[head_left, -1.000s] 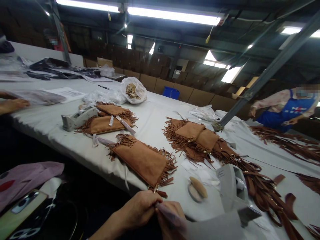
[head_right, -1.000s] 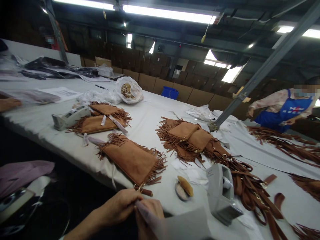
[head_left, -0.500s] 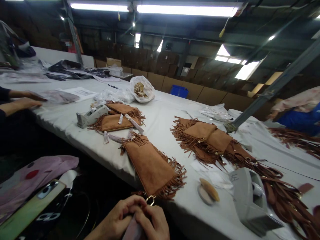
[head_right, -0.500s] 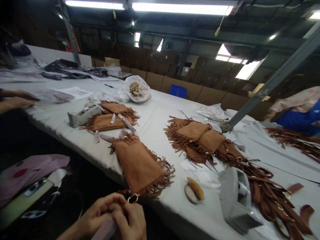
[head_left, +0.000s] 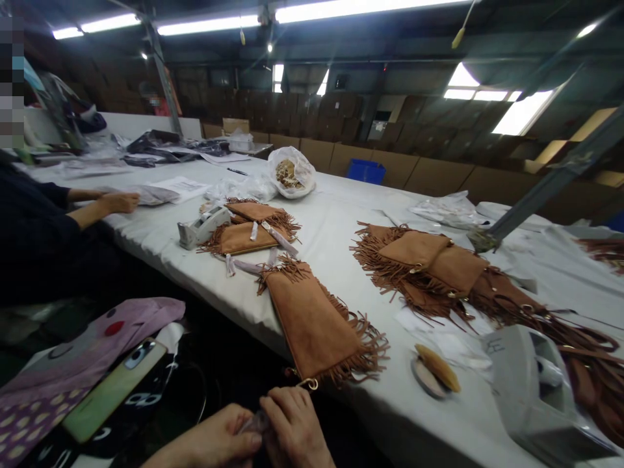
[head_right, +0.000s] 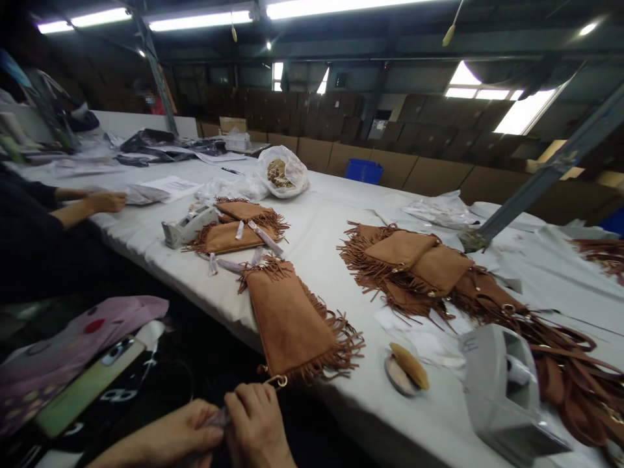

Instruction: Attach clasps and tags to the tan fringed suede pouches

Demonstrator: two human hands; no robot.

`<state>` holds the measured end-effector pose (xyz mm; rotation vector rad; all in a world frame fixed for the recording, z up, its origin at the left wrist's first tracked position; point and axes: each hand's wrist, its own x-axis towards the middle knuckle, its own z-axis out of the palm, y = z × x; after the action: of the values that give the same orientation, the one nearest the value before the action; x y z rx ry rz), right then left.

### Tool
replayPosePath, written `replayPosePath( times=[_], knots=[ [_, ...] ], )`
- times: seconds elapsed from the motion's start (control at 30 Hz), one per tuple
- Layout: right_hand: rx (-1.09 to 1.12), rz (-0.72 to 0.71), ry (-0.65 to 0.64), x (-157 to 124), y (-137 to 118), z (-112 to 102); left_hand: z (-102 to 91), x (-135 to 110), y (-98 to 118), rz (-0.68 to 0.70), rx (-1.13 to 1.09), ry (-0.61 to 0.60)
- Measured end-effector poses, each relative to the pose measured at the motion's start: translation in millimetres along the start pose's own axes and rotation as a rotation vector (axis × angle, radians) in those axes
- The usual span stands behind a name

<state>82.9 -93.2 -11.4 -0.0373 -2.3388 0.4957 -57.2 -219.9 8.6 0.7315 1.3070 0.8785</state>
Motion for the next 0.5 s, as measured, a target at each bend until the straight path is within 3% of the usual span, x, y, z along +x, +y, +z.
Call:
replayPosePath(
  times=[0.07,0.2,0.27,0.37,0.5],
  knots=[
    [0.151,0.196,0.016,-18.2,6.5,-11.5,0.4,2.6,-12.9,-0.008,0.065,0.033],
    [0.477,1.070,0.196,-41.6,22.3,-31.9,2.4,6.0,-34.4,-0.007,0.148,0.088],
    [0.685,1.358,0.219,-39.0,29.0,-33.3,6.5,8.9,-38.7,-0.003,0.152,0.069],
    [0.999,1.511,0.268,-24.4,35.0,-25.5,13.8,14.8,-38.5,0.017,0.141,0.092],
    [1.223,1.552,0.390,-9.5,36.1,-18.1,19.4,20.8,-31.8,0.054,0.162,0.155]
  ],
)
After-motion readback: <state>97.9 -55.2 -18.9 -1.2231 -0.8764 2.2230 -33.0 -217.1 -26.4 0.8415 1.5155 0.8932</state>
